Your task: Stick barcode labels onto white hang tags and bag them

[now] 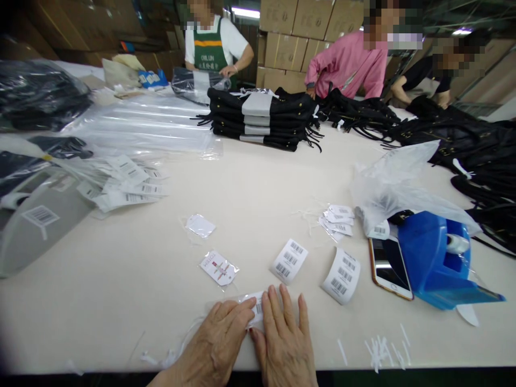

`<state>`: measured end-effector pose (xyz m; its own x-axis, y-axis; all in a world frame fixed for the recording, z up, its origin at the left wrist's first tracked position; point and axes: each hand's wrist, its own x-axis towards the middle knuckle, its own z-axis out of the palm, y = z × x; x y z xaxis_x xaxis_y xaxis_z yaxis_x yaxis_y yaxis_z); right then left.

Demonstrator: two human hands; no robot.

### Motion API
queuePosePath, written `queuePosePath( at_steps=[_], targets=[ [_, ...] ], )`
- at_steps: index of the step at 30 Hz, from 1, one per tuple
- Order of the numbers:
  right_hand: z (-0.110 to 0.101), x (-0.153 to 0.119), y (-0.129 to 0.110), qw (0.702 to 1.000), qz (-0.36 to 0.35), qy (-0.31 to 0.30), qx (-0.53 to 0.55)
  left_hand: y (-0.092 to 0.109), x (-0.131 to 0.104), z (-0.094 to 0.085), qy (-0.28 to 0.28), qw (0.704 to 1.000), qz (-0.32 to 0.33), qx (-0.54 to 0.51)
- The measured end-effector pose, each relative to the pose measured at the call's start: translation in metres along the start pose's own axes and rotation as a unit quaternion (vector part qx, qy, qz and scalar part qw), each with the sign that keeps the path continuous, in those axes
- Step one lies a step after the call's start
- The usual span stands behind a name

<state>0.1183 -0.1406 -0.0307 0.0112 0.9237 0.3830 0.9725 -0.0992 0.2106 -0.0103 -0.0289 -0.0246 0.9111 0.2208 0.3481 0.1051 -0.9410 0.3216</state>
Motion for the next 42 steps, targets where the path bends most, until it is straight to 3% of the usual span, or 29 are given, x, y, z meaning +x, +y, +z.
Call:
queuePosePath(
  at_steps=[4, 10, 14, 17, 20, 25, 32, 42],
  targets=[
    [-0.001, -0.001, 0.002, 0.999, -0.040, 0.009, 0.022, -0.002, -0.005, 0.007, 0.038, 0.999, -0.013, 0.031],
    [-0.003, -0.005, 0.010, 1.000, -0.004, -0.003, -0.007, -0.002, -0.008, 0.010, 0.021, 0.999, -0.049, 0.003],
    [-0.002, -0.003, 0.006, 0.999, -0.031, 0.012, 0.022, -0.006, -0.009, 0.000, 0.007, 0.997, -0.062, -0.048],
    [-0.001, -0.008, 0.010, 0.999, 0.022, 0.024, 0.029, -0.009, -0.007, -0.011, 0.013, 0.995, -0.085, -0.040],
    [0.004, -0.014, 0.013, 0.994, 0.100, 0.033, 0.020, -0.009, -0.004, -0.017, 0.007, 0.989, -0.150, -0.010],
    [0.013, -0.016, -0.001, 0.993, 0.111, 0.033, 0.030, -0.004, 0.002, -0.013, -0.019, 0.972, -0.231, -0.033],
    [0.014, -0.012, -0.017, 0.994, 0.081, 0.024, 0.075, -0.005, 0.003, -0.010, -0.003, 0.969, -0.242, -0.056],
    [0.008, -0.006, -0.004, 0.969, 0.136, 0.098, 0.181, -0.005, 0.026, -0.026, -0.112, 0.935, -0.334, -0.049]
  ],
)
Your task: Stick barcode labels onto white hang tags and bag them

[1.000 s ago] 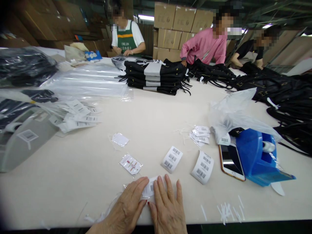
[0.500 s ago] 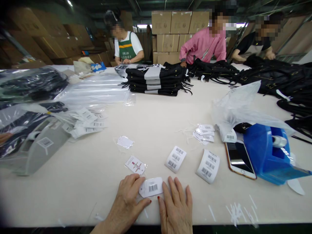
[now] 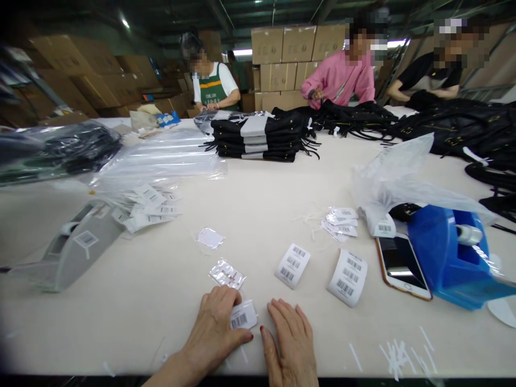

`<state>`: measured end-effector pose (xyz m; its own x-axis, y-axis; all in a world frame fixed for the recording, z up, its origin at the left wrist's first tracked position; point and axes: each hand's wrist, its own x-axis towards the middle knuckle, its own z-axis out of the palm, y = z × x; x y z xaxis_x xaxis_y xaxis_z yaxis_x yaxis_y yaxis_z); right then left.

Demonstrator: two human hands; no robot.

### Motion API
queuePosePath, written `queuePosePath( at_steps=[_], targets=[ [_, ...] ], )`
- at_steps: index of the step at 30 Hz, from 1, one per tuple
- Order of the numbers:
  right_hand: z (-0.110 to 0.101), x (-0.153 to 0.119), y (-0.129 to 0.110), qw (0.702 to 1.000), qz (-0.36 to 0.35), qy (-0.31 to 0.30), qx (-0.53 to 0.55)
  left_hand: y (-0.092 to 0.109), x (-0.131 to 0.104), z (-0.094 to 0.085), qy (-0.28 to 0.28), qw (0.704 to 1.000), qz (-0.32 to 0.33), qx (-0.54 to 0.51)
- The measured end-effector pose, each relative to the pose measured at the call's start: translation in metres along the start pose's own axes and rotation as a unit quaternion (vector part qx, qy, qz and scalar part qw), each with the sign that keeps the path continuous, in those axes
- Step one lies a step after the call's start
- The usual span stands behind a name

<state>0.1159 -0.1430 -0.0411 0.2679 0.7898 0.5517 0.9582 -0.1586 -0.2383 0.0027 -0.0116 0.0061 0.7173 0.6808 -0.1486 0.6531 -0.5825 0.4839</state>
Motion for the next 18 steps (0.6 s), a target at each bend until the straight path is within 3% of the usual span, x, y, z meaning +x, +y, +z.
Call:
queuePosePath(
  at_steps=[3, 6, 9, 12, 15, 18],
  targets=[
    [0.001, 0.003, -0.002, 0.999, 0.022, -0.006, 0.032, 0.000, 0.000, 0.002, 0.016, 1.000, -0.001, 0.008],
    [0.003, 0.007, -0.007, 0.992, 0.067, -0.023, 0.106, -0.002, -0.005, 0.010, 0.040, 0.998, 0.043, 0.001],
    [0.004, 0.014, -0.014, 0.957, 0.159, -0.057, 0.235, -0.005, -0.010, 0.011, 0.034, 0.996, 0.074, -0.036],
    [-0.001, 0.025, -0.016, 0.865, 0.282, -0.105, 0.401, -0.006, -0.012, -0.002, -0.042, 0.985, 0.020, -0.166],
    [-0.009, 0.035, -0.013, 0.747, 0.387, -0.111, 0.529, -0.009, -0.010, -0.018, -0.170, 0.931, -0.063, -0.317],
    [-0.014, 0.040, -0.011, 0.663, 0.437, -0.105, 0.599, -0.014, -0.008, -0.019, -0.219, 0.889, -0.111, -0.387]
  ],
)
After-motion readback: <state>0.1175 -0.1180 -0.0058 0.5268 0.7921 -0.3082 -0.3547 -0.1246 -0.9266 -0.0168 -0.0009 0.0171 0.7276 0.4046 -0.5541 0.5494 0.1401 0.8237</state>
